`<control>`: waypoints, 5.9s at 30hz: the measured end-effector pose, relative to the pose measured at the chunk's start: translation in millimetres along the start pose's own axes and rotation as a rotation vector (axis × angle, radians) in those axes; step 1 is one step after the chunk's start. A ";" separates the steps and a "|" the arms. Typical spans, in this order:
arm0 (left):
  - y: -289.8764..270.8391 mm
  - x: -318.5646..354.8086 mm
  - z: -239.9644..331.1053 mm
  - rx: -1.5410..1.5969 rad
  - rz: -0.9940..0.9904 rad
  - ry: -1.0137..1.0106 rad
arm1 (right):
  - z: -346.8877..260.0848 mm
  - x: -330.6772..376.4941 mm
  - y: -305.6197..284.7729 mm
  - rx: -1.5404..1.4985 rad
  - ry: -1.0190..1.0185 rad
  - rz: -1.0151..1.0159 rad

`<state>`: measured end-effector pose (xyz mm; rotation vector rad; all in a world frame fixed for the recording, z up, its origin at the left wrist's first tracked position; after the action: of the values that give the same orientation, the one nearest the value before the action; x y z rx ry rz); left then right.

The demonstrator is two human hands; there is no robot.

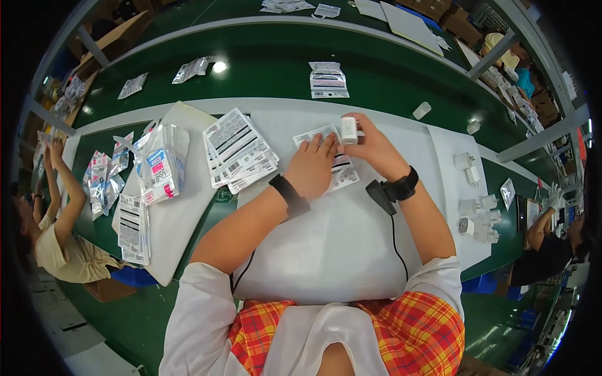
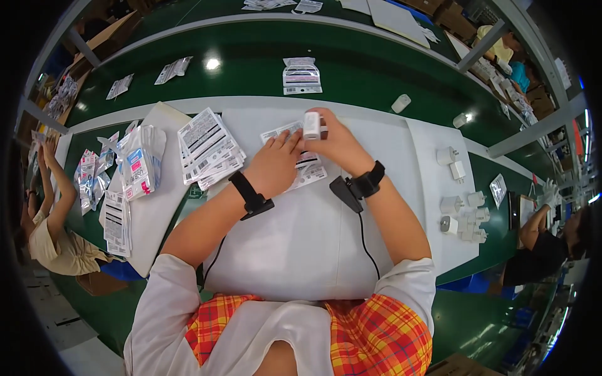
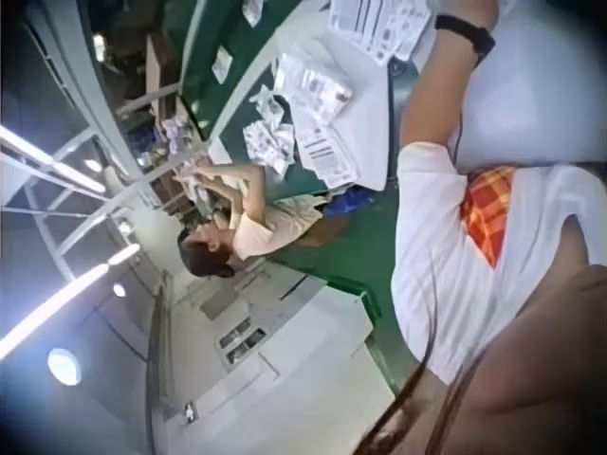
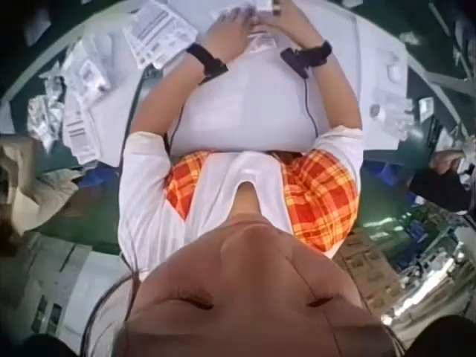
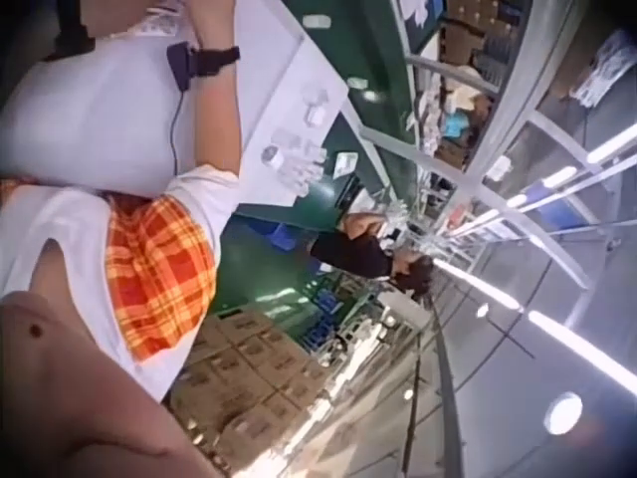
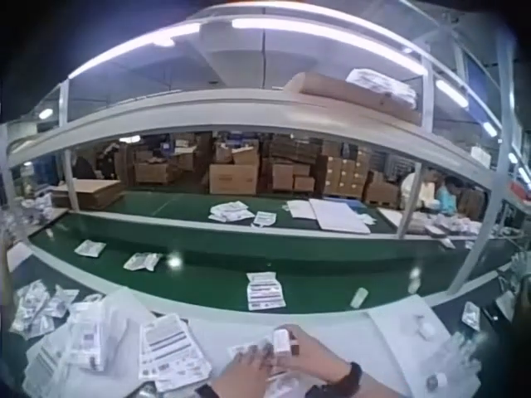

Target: The person packages power adapters by placing each one into a plastic bag and sealing it by hand. This process is repeated multiple times, with the finished products eventually being placed into a blue bin.

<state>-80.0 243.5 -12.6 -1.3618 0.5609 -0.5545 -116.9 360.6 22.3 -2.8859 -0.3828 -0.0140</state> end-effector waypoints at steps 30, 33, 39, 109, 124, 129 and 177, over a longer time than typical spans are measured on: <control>-54.1 19.0 -45.1 1.184 0.228 0.118 | -16.6 35.0 15.8 -0.268 0.162 0.023; -49.7 23.7 -41.0 1.358 0.286 0.123 | -31.4 45.3 14.4 -0.518 0.218 0.025; 0.3 8.9 -37.3 1.328 0.139 -0.167 | -14.2 63.3 -3.8 -0.072 0.077 0.138; -31.7 -20.2 51.1 0.234 -0.035 0.283 | 2.0 472.7 -151.8 0.730 0.188 1.363; -45.9 9.7 4.5 0.246 0.012 0.059 | 21.0 97.3 -54.5 0.666 0.341 0.170; -95.4 53.1 -83.5 0.045 0.239 -0.089 | 39.3 56.6 -80.3 0.420 0.299 0.167; -30.0 -2.4 7.4 0.097 -0.044 0.073 | -19.0 -60.8 -73.5 0.519 -0.209 0.078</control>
<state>-78.2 246.8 18.2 -1.2679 0.5574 -0.6615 -194.2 409.8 55.0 -2.3890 -0.2611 0.3495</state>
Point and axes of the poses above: each hand's wrist, its own x-axis away from the middle knuckle, its own y-axis out of the palm, z = x × y, the point moved 8 cm from there along -x, towards the middle knuckle, and after that the axes turned 3 degrees about -z, right-handed, at the moved point
